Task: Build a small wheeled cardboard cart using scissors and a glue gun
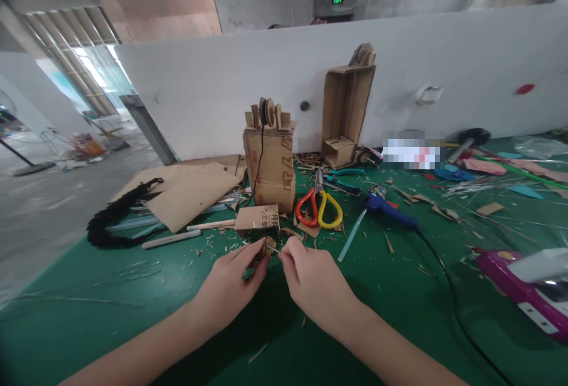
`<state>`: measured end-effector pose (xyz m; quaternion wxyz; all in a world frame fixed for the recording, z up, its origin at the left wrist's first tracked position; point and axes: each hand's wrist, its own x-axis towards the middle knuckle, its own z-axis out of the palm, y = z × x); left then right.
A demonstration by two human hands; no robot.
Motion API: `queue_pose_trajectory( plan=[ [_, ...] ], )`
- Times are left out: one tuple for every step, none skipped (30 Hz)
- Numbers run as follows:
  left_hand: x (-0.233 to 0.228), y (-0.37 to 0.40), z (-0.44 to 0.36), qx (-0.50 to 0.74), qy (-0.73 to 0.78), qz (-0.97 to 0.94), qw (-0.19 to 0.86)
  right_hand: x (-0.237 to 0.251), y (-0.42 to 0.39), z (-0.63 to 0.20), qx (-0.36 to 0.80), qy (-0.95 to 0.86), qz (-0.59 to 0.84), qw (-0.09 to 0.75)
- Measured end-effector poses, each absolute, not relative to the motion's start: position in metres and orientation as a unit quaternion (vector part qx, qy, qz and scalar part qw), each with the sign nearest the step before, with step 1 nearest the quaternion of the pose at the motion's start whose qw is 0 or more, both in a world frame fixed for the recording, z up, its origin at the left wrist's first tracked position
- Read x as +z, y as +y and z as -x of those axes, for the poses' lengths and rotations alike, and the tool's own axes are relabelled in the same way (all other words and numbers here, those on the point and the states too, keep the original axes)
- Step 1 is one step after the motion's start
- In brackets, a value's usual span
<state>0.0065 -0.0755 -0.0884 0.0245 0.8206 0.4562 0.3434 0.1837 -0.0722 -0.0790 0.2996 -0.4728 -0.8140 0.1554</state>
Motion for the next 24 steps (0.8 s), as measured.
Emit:
queue_pose_trajectory(
  plan=[
    [-0.089,-0.075,-0.006,0.342,0.452,-0.823,0.023,-0.076,-0.072,-0.182,0.252,-0.776,0.485,0.315],
    [-0.089,-0.075,-0.006,0.341,0.447,-0.827,0.02,-0.073,-0.072,-0.181,0.35,-0.729,0.491,0.323],
    [-0.09,-0.074,-0.006,0.342,0.44,-0.83,0.013,-0.07,-0.071,-0.18,0.447,-0.673,0.493,0.324],
    [-0.09,-0.074,-0.005,0.342,0.433,-0.834,0.002,-0.067,-0.071,-0.18,0.536,-0.61,0.489,0.318],
    [-0.091,-0.073,-0.005,0.342,0.426,-0.837,-0.012,-0.065,-0.07,-0.181,0.615,-0.545,0.481,0.307],
    [-0.091,-0.073,-0.005,0.34,0.42,-0.841,-0.025,-0.063,-0.069,-0.181,0.677,-0.487,0.468,0.294],
    [-0.091,-0.073,-0.005,0.337,0.416,-0.844,-0.036,-0.062,-0.068,-0.182,0.718,-0.445,0.455,0.282],
    [-0.091,-0.073,-0.005,0.332,0.415,-0.846,-0.044,-0.061,-0.068,-0.183,0.739,-0.424,0.446,0.274],
    [-0.091,-0.073,-0.005,0.327,0.416,-0.847,-0.047,-0.062,-0.067,-0.183,0.737,-0.428,0.447,0.273],
    [-0.091,-0.072,-0.005,0.321,0.419,-0.848,-0.046,-0.063,-0.067,-0.183,0.713,-0.455,0.456,0.277],
    [-0.091,-0.072,-0.005,0.315,0.423,-0.848,-0.043,-0.065,-0.068,-0.184,0.665,-0.504,0.471,0.287],
    [-0.091,-0.072,-0.005,0.31,0.43,-0.847,-0.038,-0.068,-0.068,-0.184,0.594,-0.566,0.486,0.302],
    [-0.09,-0.072,-0.005,0.308,0.436,-0.845,-0.032,-0.071,-0.069,-0.184,0.506,-0.633,0.495,0.315],
    [-0.089,-0.071,-0.005,0.308,0.441,-0.843,-0.025,-0.074,-0.07,-0.185,0.407,-0.696,0.497,0.322],
    [-0.088,-0.071,-0.006,0.311,0.446,-0.839,-0.016,-0.077,-0.071,-0.185,0.305,-0.751,0.491,0.32],
    [-0.086,-0.071,-0.006,0.315,0.448,-0.836,-0.005,-0.08,-0.072,-0.186,0.208,-0.793,0.48,0.311],
    [-0.085,-0.071,-0.006,0.32,0.45,-0.834,0.008,-0.082,-0.073,-0.187,0.121,-0.824,0.469,0.296],
    [-0.084,-0.071,-0.007,0.323,0.452,-0.831,0.024,-0.084,-0.073,-0.188,0.047,-0.845,0.456,0.276],
    [-0.084,-0.071,-0.007,0.324,0.454,-0.829,0.039,-0.086,-0.074,-0.188,-0.008,-0.859,0.443,0.256],
    [-0.083,-0.071,-0.007,0.325,0.457,-0.826,0.052,-0.086,-0.074,-0.187,-0.039,-0.866,0.436,0.243],
    [-0.083,-0.071,-0.007,0.326,0.46,-0.824,0.061,-0.086,-0.074,-0.186,-0.04,-0.866,0.437,0.24],
    [-0.084,-0.071,-0.007,0.328,0.462,-0.821,0.066,-0.084,-0.074,-0.185,-0.01,-0.859,0.449,0.247],
    [-0.084,-0.071,-0.007,0.33,0.465,-0.819,0.067,-0.082,-0.074,-0.183,0.047,-0.844,0.465,0.263],
    [-0.085,-0.071,-0.007,0.33,0.467,-0.818,0.066,-0.08,-0.074,-0.181,0.122,-0.819,0.483,0.285]
  ],
)
